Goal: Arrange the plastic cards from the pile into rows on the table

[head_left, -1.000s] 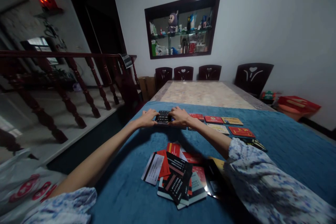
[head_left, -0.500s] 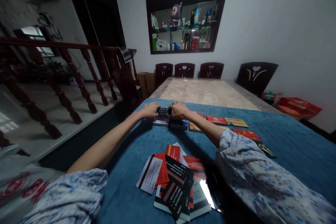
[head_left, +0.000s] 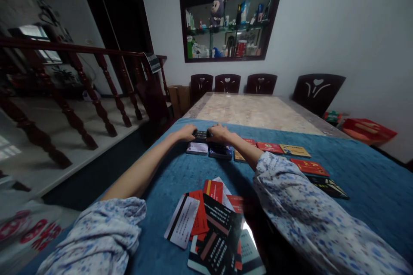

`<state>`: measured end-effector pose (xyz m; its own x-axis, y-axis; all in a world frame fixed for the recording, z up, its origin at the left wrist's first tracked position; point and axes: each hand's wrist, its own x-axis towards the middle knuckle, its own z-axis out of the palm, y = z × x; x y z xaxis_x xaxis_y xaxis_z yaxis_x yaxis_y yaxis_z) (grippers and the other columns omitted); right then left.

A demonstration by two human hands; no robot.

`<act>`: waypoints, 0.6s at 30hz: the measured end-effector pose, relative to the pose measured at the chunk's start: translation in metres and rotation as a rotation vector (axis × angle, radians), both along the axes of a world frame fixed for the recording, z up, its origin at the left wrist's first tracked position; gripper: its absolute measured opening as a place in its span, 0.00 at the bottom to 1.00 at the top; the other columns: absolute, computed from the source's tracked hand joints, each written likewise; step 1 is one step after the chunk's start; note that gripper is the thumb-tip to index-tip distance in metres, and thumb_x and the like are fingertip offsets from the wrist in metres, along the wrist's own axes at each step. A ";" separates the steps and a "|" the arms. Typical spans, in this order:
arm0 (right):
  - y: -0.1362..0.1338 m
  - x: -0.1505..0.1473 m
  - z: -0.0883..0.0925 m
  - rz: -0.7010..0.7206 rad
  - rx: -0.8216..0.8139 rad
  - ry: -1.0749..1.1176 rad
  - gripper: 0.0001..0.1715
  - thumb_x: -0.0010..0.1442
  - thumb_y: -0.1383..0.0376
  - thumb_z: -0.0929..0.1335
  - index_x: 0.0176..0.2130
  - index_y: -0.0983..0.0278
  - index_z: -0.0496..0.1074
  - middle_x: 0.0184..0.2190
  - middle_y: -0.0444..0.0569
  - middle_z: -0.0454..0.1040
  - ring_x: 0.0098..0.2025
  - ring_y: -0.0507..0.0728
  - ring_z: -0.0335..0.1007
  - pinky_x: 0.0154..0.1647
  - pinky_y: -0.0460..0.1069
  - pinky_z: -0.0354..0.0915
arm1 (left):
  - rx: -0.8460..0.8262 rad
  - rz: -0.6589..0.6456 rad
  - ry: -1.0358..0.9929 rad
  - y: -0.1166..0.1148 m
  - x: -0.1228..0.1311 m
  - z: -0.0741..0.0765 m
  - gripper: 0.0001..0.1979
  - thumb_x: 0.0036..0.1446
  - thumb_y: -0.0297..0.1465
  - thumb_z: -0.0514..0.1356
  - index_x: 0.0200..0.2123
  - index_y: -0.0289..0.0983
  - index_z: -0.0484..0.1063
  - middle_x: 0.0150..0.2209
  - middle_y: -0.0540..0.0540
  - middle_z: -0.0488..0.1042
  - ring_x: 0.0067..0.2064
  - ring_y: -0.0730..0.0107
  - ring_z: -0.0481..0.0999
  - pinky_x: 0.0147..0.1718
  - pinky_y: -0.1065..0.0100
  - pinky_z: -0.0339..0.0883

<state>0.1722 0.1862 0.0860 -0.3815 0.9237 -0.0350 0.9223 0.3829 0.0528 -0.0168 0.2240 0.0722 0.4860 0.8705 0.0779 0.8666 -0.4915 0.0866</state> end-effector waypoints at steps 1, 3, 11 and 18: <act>0.002 0.000 -0.002 -0.003 -0.007 -0.001 0.26 0.62 0.53 0.67 0.56 0.61 0.72 0.57 0.59 0.70 0.61 0.69 0.59 0.52 0.59 0.64 | -0.009 0.000 0.012 0.002 0.000 -0.001 0.17 0.46 0.25 0.60 0.42 0.37 0.77 0.46 0.44 0.78 0.50 0.59 0.74 0.49 0.68 0.66; 0.006 -0.001 -0.006 -0.005 -0.021 -0.002 0.26 0.62 0.53 0.67 0.55 0.61 0.73 0.57 0.59 0.70 0.61 0.69 0.59 0.52 0.58 0.64 | -0.032 -0.002 0.038 0.006 0.001 -0.004 0.17 0.47 0.25 0.60 0.42 0.38 0.77 0.44 0.46 0.79 0.49 0.61 0.75 0.48 0.70 0.66; 0.012 0.003 -0.010 0.002 -0.041 0.009 0.27 0.62 0.52 0.66 0.56 0.60 0.72 0.59 0.59 0.69 0.61 0.70 0.58 0.52 0.58 0.64 | -0.072 -0.007 0.059 0.018 0.001 -0.012 0.18 0.47 0.25 0.58 0.42 0.38 0.77 0.41 0.48 0.80 0.42 0.64 0.76 0.39 0.72 0.67; 0.013 0.006 -0.011 0.026 -0.040 0.012 0.26 0.63 0.53 0.65 0.56 0.61 0.73 0.59 0.59 0.69 0.62 0.70 0.57 0.52 0.60 0.63 | -0.083 -0.044 0.055 0.018 0.001 -0.012 0.19 0.47 0.24 0.58 0.44 0.36 0.77 0.42 0.46 0.79 0.42 0.63 0.76 0.39 0.71 0.67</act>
<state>0.1779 0.1993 0.0749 -0.4061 0.9114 -0.0665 0.9124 0.4084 0.0258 -0.0159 0.2423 0.0605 0.5254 0.8506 -0.0215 0.8488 -0.5223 0.0820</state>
